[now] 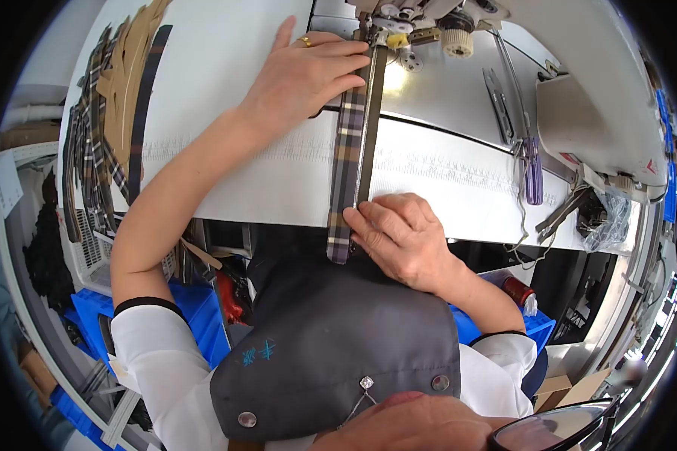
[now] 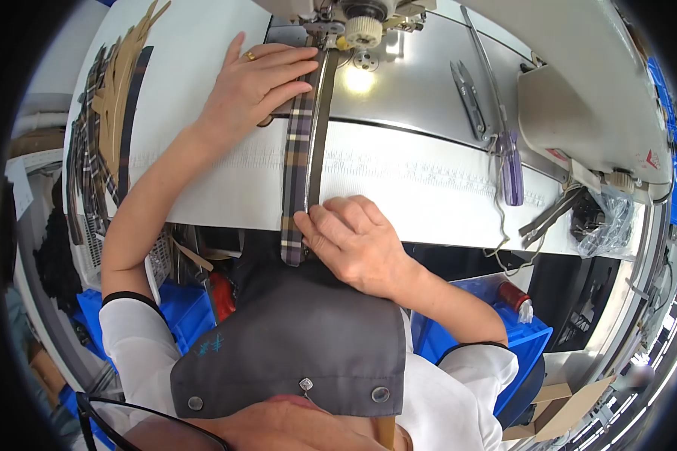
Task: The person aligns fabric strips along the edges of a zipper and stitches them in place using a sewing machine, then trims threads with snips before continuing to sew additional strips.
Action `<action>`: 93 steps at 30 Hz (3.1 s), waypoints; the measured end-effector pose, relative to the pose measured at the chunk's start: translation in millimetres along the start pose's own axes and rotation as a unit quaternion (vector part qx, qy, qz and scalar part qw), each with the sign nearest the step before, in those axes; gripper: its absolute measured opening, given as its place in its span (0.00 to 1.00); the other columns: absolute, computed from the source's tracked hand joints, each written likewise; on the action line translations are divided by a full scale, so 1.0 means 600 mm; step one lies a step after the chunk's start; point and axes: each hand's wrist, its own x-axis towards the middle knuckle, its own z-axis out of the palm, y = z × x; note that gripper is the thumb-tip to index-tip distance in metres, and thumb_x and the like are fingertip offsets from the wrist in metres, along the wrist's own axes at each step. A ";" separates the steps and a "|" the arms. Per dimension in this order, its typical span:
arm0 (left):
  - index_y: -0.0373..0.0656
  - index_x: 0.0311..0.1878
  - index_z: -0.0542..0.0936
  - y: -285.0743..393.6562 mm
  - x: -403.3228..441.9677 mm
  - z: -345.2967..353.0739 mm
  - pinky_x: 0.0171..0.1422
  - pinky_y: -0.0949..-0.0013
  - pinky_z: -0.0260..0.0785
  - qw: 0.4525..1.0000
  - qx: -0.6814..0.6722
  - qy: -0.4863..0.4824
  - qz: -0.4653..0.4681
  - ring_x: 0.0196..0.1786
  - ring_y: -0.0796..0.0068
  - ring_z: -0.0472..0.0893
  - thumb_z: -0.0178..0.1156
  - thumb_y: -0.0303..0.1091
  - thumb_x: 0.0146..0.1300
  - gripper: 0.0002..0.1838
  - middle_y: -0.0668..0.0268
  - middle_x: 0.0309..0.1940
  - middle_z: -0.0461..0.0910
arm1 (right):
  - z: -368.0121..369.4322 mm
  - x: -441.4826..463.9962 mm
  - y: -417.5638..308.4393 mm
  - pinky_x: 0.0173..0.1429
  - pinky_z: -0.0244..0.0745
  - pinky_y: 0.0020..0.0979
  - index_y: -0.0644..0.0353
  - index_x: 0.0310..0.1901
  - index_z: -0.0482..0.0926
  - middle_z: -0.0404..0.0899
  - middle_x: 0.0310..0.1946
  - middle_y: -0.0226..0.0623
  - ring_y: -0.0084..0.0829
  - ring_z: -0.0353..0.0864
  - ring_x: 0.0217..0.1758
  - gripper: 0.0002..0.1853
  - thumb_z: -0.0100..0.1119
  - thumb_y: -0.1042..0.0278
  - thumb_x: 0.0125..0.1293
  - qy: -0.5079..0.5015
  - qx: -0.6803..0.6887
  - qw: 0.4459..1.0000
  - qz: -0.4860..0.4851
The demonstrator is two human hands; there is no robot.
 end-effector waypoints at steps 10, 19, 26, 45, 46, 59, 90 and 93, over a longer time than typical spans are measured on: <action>0.46 0.45 0.82 -0.024 0.030 0.025 0.54 0.66 0.68 0.991 -0.082 -0.019 0.101 0.44 0.71 0.75 0.61 0.32 0.56 0.12 0.74 0.49 0.80 | 0.002 0.003 -0.001 0.42 0.71 0.29 0.63 0.43 0.82 0.76 0.38 0.31 0.30 0.75 0.41 0.22 0.69 0.73 0.40 0.007 -0.003 1.000 0.006; 0.49 0.45 0.82 0.002 0.000 0.014 0.65 0.54 0.59 0.999 0.028 0.006 0.021 0.49 0.74 0.76 0.64 0.40 0.55 0.15 0.73 0.49 0.80 | -0.004 0.001 0.007 0.42 0.71 0.29 0.61 0.42 0.82 0.78 0.38 0.33 0.31 0.75 0.42 0.20 0.66 0.72 0.41 -0.009 0.011 1.000 -0.010; 0.50 0.49 0.82 -0.009 -0.014 -0.005 0.71 0.41 0.41 0.998 -0.040 -0.047 -0.009 0.55 0.74 0.74 0.64 0.46 0.54 0.20 0.77 0.54 0.78 | -0.011 0.002 0.005 0.46 0.70 0.31 0.65 0.44 0.80 0.76 0.41 0.36 0.33 0.74 0.44 0.19 0.57 0.70 0.47 -0.041 0.008 0.999 -0.021; 0.50 0.49 0.82 -0.025 -0.008 0.001 0.72 0.44 0.38 0.998 -0.029 -0.051 0.005 0.54 0.77 0.74 0.64 0.45 0.54 0.19 0.79 0.53 0.79 | -0.002 0.010 0.021 0.43 0.71 0.30 0.65 0.44 0.80 0.75 0.40 0.36 0.32 0.72 0.44 0.20 0.59 0.71 0.45 -0.024 0.014 0.999 -0.016; 0.51 0.48 0.82 -0.025 -0.009 0.002 0.72 0.44 0.39 0.999 -0.013 -0.045 0.013 0.54 0.77 0.74 0.65 0.45 0.53 0.19 0.79 0.52 0.79 | -0.002 0.011 0.022 0.43 0.71 0.30 0.65 0.44 0.80 0.75 0.40 0.36 0.32 0.72 0.44 0.20 0.60 0.71 0.45 -0.022 0.015 1.000 -0.016; 0.48 0.48 0.82 -0.017 -0.007 -0.010 0.71 0.43 0.40 0.997 -0.049 -0.056 -0.006 0.54 0.75 0.74 0.64 0.43 0.54 0.18 0.78 0.53 0.79 | -0.003 0.018 0.023 0.41 0.71 0.29 0.65 0.42 0.80 0.75 0.40 0.36 0.32 0.73 0.41 0.18 0.66 0.68 0.47 -0.013 0.012 1.000 0.004; 0.51 0.44 0.84 -0.018 -0.009 -0.001 0.73 0.47 0.38 0.998 -0.059 -0.029 -0.023 0.52 0.80 0.76 0.63 0.38 0.57 0.12 0.80 0.49 0.81 | -0.006 0.050 0.051 0.43 0.71 0.30 0.61 0.44 0.80 0.77 0.40 0.33 0.32 0.75 0.41 0.21 0.70 0.71 0.44 -0.029 -0.008 0.999 0.033; 0.50 0.44 0.84 -0.017 -0.008 0.000 0.72 0.47 0.38 0.997 -0.064 -0.026 -0.022 0.52 0.80 0.76 0.63 0.38 0.57 0.12 0.81 0.49 0.81 | -0.004 0.054 0.060 0.43 0.71 0.31 0.61 0.44 0.80 0.77 0.39 0.33 0.33 0.75 0.41 0.21 0.70 0.72 0.43 -0.024 -0.018 0.999 0.027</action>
